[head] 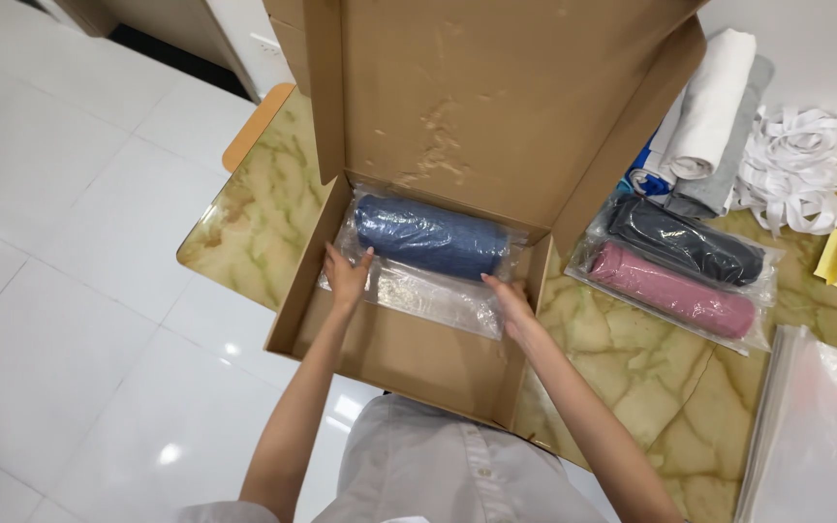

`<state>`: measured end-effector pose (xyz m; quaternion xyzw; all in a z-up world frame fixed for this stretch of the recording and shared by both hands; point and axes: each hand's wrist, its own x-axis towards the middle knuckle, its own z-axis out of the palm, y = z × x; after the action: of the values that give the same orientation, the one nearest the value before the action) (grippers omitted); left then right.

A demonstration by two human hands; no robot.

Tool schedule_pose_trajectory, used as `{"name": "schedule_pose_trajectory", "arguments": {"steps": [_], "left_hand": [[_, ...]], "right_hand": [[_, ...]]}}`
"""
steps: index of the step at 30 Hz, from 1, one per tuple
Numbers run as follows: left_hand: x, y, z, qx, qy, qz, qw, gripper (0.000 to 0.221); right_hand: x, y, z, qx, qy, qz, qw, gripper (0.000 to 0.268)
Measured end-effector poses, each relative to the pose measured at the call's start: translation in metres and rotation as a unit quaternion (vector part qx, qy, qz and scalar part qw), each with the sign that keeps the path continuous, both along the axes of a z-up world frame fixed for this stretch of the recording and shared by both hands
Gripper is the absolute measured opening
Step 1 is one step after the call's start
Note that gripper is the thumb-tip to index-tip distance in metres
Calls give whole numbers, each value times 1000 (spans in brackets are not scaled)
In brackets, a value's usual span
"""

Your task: The person wraps folded clothes in plastic bags and places them on a table. They then untie a ribbon from a cardboard box, open it, remove several wrapped clothing items, and stack the empty box. Finally, they wrap another folded garment in a plastic bag.

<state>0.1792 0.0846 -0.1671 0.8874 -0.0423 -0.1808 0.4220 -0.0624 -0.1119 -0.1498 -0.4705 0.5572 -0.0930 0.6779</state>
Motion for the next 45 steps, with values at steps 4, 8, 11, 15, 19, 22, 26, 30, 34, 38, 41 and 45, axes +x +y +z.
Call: {"name": "schedule_pose_trajectory", "arguments": {"steps": [4,8,11,15,19,22,26,30,34,38,41,45], "left_hand": [[38,2,-10,76,-22,-114,990,110],[46,-4,8,133,-108,-212,962,97],[51,-5,30,102,-62,-229,966,92],[63,-15,22,40,97,-205,973,100],[49,-14,73,-10,210,-166,963,110],[46,-19,118,-41,280,-127,951,118],[43,-11,151,-93,287,-104,948,107],[35,2,168,-88,297,-80,947,112],[-2,7,223,-108,291,-90,946,112],[-46,12,199,-159,320,-82,930,104],[-75,-2,160,-186,331,-100,920,98],[-131,-33,145,-180,348,-170,904,99]], "right_hand": [[2,5,-8,-77,125,69,987,129],[6,8,-33,-276,240,169,915,98],[10,2,-56,-301,252,148,908,88],[10,13,-25,-136,149,9,979,101],[31,32,32,18,47,-146,988,110],[21,8,-3,149,-46,-179,971,72],[28,27,81,128,-29,-144,981,82],[41,46,186,36,15,-79,996,95],[11,41,198,15,24,-60,998,105],[-48,38,189,8,-8,-85,996,97],[-88,49,219,1,-16,-110,994,97],[-159,43,212,26,-29,-158,987,98]]}}
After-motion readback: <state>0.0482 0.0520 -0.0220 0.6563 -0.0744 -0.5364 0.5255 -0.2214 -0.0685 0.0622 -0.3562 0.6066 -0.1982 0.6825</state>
